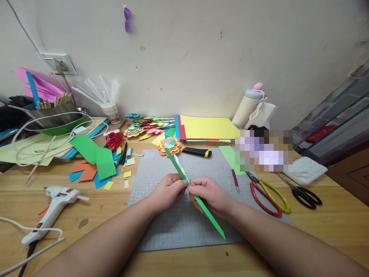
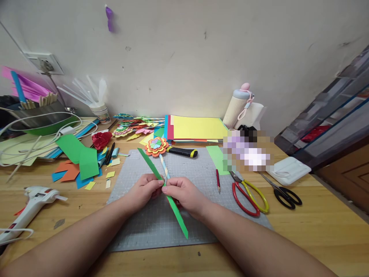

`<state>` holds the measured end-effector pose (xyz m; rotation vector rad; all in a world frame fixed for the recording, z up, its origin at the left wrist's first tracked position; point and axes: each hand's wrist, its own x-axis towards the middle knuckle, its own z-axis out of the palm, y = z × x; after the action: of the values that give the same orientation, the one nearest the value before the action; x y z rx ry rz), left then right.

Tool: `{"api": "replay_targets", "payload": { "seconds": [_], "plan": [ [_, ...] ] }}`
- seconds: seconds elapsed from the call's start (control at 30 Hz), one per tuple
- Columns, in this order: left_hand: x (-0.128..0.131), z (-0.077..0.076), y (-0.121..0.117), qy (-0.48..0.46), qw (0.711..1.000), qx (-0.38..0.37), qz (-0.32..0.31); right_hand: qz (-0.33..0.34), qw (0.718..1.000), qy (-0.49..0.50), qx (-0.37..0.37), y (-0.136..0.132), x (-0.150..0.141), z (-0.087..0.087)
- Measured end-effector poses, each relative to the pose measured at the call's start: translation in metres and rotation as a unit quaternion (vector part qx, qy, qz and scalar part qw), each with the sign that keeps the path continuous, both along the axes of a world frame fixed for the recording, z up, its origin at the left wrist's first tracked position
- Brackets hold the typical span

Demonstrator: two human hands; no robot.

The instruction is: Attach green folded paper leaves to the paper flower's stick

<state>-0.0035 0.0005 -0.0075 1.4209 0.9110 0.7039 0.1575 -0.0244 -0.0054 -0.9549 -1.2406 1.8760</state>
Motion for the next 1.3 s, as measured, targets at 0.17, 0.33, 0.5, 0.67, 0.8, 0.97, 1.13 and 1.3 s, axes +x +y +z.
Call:
{"api": "replay_targets", "payload": {
  "seconds": [0.17,0.33,0.5,0.67,0.8,0.97,1.13,1.3],
  "plan": [
    [0.003,-0.003,0.000,-0.135,0.985,-0.096,-0.042,0.022,0.999,0.037,0.009,0.001,0.002,-0.001],
    [0.001,-0.007,0.002,-0.097,0.994,-0.038,-0.038,0.005,1.000,-0.023,0.014,0.000,0.002,0.002],
    [-0.001,0.005,0.000,0.008,0.997,0.071,-0.029,0.002,0.989,-0.112,0.098,0.000,0.001,0.004],
    [0.001,0.013,-0.003,-0.020,0.994,0.091,-0.047,-0.006,0.973,-0.151,0.174,-0.002,0.000,0.005],
    [0.002,0.007,-0.001,-0.111,0.993,0.025,-0.019,-0.042,0.959,-0.169,0.224,-0.003,0.001,0.007],
    [0.000,0.003,0.002,-0.236,0.963,-0.122,-0.050,-0.034,0.968,-0.099,0.227,-0.005,0.006,0.004],
    [-0.002,0.003,0.002,-0.266,0.937,-0.205,-0.094,-0.161,0.903,-0.117,0.380,0.001,0.011,0.007],
    [-0.004,0.005,0.002,-0.261,0.936,-0.212,-0.106,-0.086,0.893,-0.136,0.421,0.008,0.013,0.007]
  ]
}}
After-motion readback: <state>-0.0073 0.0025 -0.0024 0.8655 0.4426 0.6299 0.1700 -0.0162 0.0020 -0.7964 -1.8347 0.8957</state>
